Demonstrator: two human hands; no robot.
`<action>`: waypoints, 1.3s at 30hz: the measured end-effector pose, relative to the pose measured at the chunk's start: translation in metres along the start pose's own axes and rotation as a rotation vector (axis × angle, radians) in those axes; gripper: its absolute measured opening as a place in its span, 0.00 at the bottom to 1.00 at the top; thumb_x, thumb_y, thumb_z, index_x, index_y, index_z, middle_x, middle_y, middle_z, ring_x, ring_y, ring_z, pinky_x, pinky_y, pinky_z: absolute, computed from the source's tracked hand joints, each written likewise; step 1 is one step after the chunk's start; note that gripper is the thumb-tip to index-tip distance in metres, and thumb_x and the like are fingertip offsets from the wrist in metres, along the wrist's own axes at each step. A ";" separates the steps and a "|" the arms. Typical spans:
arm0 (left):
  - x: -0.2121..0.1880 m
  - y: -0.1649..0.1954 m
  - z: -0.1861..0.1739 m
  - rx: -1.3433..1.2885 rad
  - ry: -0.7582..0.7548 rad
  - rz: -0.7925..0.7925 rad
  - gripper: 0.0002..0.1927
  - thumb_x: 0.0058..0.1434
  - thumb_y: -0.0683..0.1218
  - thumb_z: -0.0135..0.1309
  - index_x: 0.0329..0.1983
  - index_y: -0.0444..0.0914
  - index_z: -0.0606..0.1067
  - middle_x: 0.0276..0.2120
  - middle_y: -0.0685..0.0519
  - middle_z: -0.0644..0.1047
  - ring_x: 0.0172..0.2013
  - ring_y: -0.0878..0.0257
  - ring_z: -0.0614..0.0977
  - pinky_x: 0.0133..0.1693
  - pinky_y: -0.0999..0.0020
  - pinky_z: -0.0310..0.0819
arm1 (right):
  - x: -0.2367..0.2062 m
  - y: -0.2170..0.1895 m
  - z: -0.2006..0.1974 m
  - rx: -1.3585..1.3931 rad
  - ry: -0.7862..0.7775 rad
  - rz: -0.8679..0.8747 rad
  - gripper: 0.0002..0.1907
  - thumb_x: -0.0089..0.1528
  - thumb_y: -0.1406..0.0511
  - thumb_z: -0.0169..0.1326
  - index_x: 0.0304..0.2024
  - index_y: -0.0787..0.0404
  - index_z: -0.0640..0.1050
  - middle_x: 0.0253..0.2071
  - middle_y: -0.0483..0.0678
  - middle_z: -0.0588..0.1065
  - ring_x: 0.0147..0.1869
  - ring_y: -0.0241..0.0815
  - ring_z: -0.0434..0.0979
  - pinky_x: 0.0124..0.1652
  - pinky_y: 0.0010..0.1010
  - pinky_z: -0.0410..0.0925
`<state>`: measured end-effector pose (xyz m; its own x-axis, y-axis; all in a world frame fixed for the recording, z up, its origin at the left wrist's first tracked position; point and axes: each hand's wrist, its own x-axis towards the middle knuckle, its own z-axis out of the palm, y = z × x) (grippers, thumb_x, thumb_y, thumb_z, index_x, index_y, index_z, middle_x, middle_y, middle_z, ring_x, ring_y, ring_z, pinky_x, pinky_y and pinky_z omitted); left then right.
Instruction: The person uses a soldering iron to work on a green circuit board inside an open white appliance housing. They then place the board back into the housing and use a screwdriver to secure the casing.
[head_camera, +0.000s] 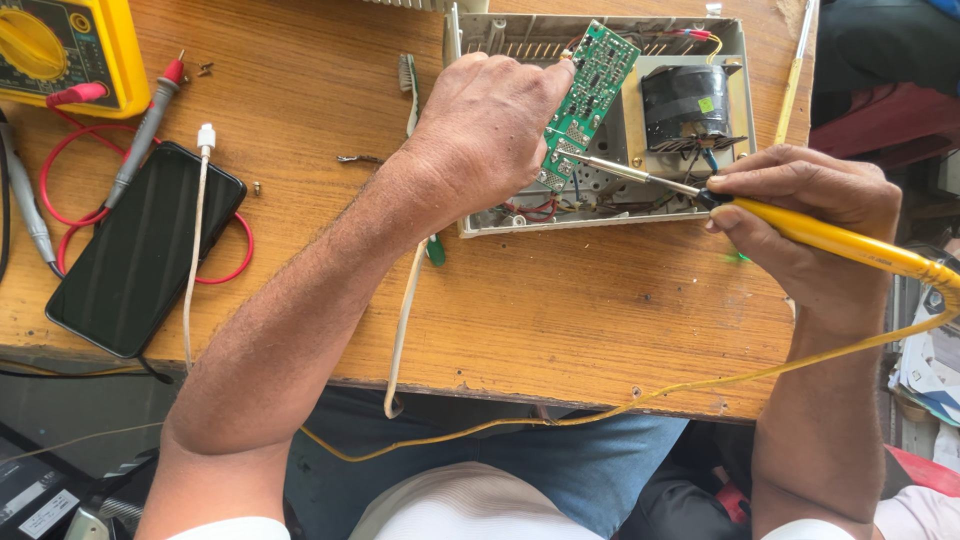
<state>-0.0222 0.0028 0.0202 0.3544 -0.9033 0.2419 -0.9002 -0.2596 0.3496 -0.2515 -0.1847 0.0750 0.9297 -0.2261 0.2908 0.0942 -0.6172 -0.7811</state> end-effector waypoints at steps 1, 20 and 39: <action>0.000 0.000 0.000 0.004 -0.013 -0.006 0.21 0.55 0.37 0.55 0.54 0.34 0.73 0.30 0.45 0.81 0.39 0.48 0.83 0.46 0.48 0.73 | 0.000 0.000 0.000 -0.008 -0.001 0.000 0.11 0.59 0.76 0.62 0.45 0.69 0.80 0.42 0.55 0.79 0.37 0.37 0.83 0.37 0.19 0.76; 0.000 0.001 -0.002 0.000 -0.028 -0.001 0.25 0.56 0.38 0.55 0.59 0.33 0.72 0.35 0.45 0.81 0.43 0.48 0.82 0.48 0.48 0.72 | -0.002 -0.001 -0.003 -0.090 -0.014 -0.059 0.12 0.58 0.75 0.66 0.44 0.68 0.82 0.40 0.54 0.80 0.34 0.33 0.79 0.35 0.18 0.70; 0.000 0.002 -0.003 -0.023 -0.014 0.002 0.24 0.54 0.38 0.55 0.57 0.33 0.73 0.34 0.45 0.82 0.42 0.47 0.83 0.47 0.47 0.72 | 0.001 0.005 -0.002 0.010 0.012 -0.012 0.10 0.59 0.77 0.62 0.44 0.70 0.80 0.40 0.55 0.79 0.34 0.36 0.82 0.35 0.19 0.75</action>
<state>-0.0228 0.0033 0.0238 0.3493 -0.9083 0.2303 -0.8946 -0.2502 0.3702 -0.2512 -0.1893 0.0724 0.9239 -0.2279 0.3073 0.1093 -0.6124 -0.7829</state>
